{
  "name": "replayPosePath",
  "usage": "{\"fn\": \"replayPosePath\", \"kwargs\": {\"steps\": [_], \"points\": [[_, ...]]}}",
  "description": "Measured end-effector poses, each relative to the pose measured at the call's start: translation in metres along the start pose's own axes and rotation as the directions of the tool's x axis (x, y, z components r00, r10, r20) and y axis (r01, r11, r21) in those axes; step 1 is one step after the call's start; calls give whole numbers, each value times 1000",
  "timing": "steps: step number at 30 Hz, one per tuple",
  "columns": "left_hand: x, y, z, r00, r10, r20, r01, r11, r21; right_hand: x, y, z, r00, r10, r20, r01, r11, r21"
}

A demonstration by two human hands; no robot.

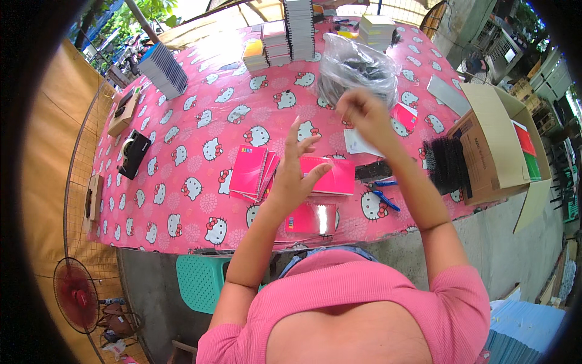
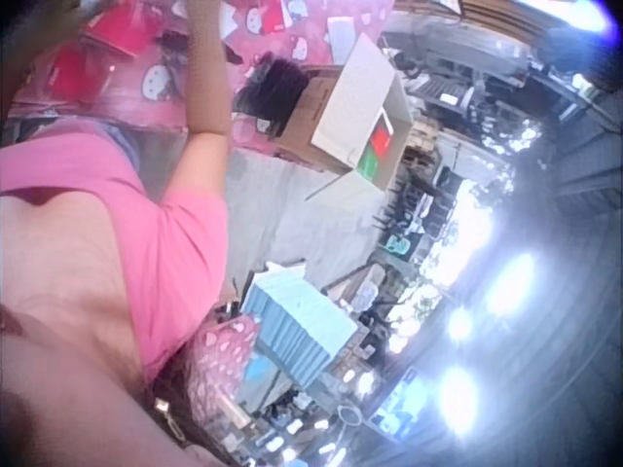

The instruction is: The person assembles notebooks by threading wire coils into pre-punched holes in paper and covers, then using pliers to trim and secure the coil ends.

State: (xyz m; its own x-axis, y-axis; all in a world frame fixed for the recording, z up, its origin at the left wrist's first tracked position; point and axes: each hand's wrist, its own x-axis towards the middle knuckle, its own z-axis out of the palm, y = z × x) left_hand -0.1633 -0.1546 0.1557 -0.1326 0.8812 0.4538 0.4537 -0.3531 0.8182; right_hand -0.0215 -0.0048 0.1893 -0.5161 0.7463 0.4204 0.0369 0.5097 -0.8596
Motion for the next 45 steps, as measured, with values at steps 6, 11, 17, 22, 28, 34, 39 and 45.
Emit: {"fn": "replayPosePath", "kwargs": {"steps": [6, 11, 17, 22, 28, 34, 39, 45], "points": [[-10, -24, -17, 945, -327, -17, 319, 931, -178, 146, 70, -115, 761, -217, -611, -30, 929, -368], [-27, -48, -24, 847, -525, -87, 410, 749, -520, 136, 95, -103, 878, -412, -242, 55, 589, -806], [-39, -63, -18, 750, -658, -67, 517, 647, -560, -44, 98, -10, 907, 418, 58, -413, 907, -82], [-38, -64, 0, 752, -658, -47, 460, 575, -677, -120, 106, 26, 873, 483, -68, -466, 787, -404], [-44, -47, 12, 731, -652, -202, 393, 644, -657, -111, 55, 18, 867, 439, -237, -461, 886, -46], [-45, -16, 21, 789, -603, 118, 281, 185, -942, -121, 51, 42, 820, 572, -14, -521, 757, 394], [-53, -23, 6, 789, -614, 40, 315, 347, -883, -107, -15, 49, 962, -261, -85, 174, 819, -547], [-50, -4, -5, 800, -586, 131, 369, 309, -876, -103, -28, 56, 954, -113, 278, 206, 920, -333]]}}
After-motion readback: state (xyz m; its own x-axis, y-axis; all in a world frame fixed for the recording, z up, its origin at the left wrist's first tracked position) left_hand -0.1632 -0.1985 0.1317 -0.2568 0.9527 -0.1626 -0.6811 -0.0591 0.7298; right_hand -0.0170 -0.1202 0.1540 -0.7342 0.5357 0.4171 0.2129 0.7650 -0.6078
